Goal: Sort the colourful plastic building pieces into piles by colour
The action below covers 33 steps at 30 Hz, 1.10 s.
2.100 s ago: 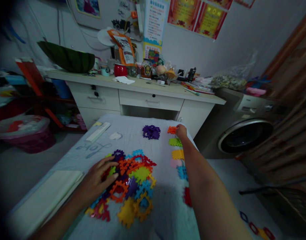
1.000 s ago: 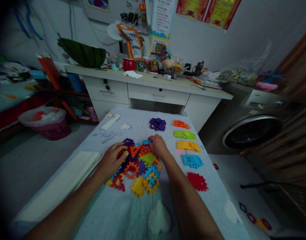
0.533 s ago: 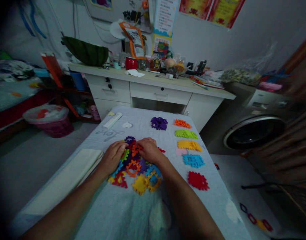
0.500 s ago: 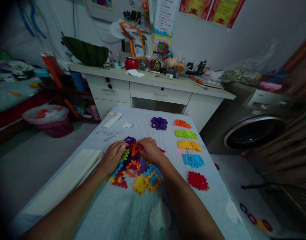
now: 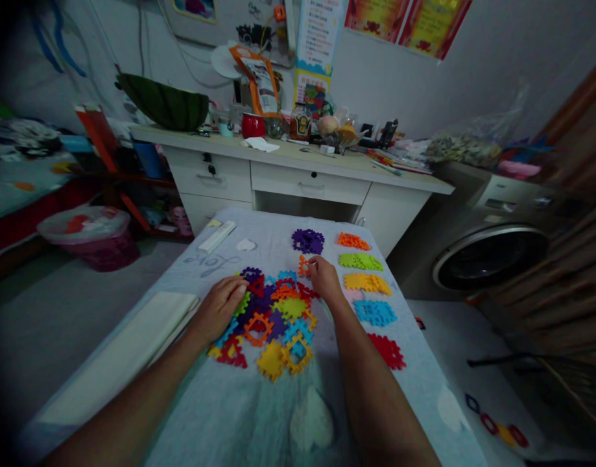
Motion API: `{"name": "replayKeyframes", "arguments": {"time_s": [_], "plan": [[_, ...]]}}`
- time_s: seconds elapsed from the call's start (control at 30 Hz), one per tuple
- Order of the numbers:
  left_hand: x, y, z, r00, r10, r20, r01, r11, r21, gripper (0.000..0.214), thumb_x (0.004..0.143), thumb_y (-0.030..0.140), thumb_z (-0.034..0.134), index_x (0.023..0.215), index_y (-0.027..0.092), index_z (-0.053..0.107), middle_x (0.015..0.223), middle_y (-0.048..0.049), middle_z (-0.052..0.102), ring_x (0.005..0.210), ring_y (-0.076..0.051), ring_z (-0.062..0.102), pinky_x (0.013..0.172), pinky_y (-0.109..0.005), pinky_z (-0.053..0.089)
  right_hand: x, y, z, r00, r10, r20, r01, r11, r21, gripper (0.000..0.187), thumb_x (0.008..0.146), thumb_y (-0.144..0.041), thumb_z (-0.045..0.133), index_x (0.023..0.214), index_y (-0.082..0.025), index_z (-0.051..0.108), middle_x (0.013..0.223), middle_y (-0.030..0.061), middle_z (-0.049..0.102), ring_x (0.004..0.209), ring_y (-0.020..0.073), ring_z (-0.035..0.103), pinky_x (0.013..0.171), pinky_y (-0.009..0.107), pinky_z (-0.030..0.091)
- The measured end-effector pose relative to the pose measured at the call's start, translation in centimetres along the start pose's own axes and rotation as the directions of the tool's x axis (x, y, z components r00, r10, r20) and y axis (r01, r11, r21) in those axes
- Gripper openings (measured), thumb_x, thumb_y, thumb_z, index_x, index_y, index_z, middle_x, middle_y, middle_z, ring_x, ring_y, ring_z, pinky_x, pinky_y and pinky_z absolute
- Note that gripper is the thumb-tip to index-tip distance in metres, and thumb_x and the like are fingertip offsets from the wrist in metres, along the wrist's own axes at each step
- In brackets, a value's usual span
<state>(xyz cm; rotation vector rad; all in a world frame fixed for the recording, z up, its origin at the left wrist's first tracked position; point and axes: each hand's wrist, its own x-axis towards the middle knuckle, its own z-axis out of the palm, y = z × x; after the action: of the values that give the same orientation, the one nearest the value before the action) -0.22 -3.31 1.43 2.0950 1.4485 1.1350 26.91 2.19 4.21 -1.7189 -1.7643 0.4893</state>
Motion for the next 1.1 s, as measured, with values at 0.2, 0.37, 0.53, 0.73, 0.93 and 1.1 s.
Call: {"name": "replayKeyframes", "arguments": {"time_s": [0.2, 0.37, 0.53, 0.73, 0.93, 1.1], "plan": [[0.0, -0.1, 0.0, 1.0, -0.001, 0.004, 0.001, 1.0, 0.003, 0.039, 0.096, 0.044, 0.037, 0.103, 0.019, 0.066, 0.112, -0.0081, 0.066, 0.111, -0.023, 0.057, 0.101, -0.042, 0.042, -0.1, 1.0, -0.4, 0.997, 0.027, 0.076, -0.008, 0.97, -0.245, 0.016, 0.084, -0.022, 0.055, 0.089, -0.016, 0.069, 0.088, 0.0065, 0.069, 0.078, 0.0157, 0.058, 0.069, 0.024, 0.038], [-0.1, -0.1, 0.0, 1.0, 0.003, -0.005, -0.003, 1.0, 0.009, 0.038, 0.095, 0.044, 0.038, 0.101, 0.019, 0.067, 0.111, -0.008, 0.066, 0.112, -0.023, 0.057, 0.102, -0.043, 0.043, 0.0, 1.6, -0.7, 0.99, 0.018, 0.142, 0.03, 0.944, -0.328, 0.028, 0.075, -0.015, 0.061, 0.103, -0.014, 0.067, 0.098, 0.0082, 0.066, 0.082, 0.0155, 0.056, 0.071, 0.023, 0.038], [0.0, -0.3, 0.1, 1.0, -0.001, 0.0, 0.001, 1.0, 0.021, 0.039, 0.095, 0.045, 0.039, 0.1, 0.019, 0.067, 0.111, -0.0084, 0.067, 0.112, -0.024, 0.057, 0.102, -0.044, 0.043, -0.3, 1.1, -0.9, 0.985, 0.051, 0.167, 0.006, 0.947, -0.322, 0.033, 0.072, -0.005, 0.055, 0.102, -0.014, 0.066, 0.09, 0.0064, 0.066, 0.075, 0.014, 0.054, 0.065, 0.023, 0.035], [0.0, -0.7, 0.3, 1.0, -0.004, -0.005, 0.004, 0.999, 0.036, 0.037, 0.094, 0.046, 0.04, 0.1, 0.021, 0.067, 0.111, -0.0067, 0.066, 0.112, -0.024, 0.058, 0.101, -0.043, 0.044, 0.2, -0.1, -3.1, 0.989, -0.006, 0.146, 0.043, 0.967, -0.252, 0.017, 0.071, -0.007, 0.059, 0.085, -0.016, 0.064, 0.085, 0.0034, 0.067, 0.074, 0.0137, 0.055, 0.065, 0.022, 0.035], [0.0, -0.6, 0.2, 1.0, -0.017, 0.008, 0.016, 0.999, 0.037, 0.038, 0.094, 0.047, 0.04, 0.099, 0.022, 0.068, 0.113, -0.0074, 0.066, 0.112, -0.024, 0.057, 0.101, -0.044, 0.043, 3.5, 1.1, -6.0, 0.995, -0.066, 0.069, 0.082, 0.958, -0.273, 0.016, 0.072, -0.007, 0.058, 0.084, -0.016, 0.064, 0.087, 0.0039, 0.068, 0.077, 0.0142, 0.057, 0.068, 0.022, 0.038], [0.0, -0.3, 0.1, 0.999, -0.037, 0.008, 0.037, 0.999, 0.03, 0.038, 0.093, 0.048, 0.041, 0.099, 0.021, 0.068, 0.113, -0.0082, 0.066, 0.111, -0.025, 0.057, 0.101, -0.046, 0.044, 7.2, 4.2, -7.9, 1.0, 0.01, -0.018, -0.016, 0.897, -0.442, 0.02, 0.071, -0.004, 0.056, 0.086, -0.015, 0.067, 0.089, 0.0053, 0.069, 0.081, 0.015, 0.058, 0.069, 0.023, 0.038]]}}
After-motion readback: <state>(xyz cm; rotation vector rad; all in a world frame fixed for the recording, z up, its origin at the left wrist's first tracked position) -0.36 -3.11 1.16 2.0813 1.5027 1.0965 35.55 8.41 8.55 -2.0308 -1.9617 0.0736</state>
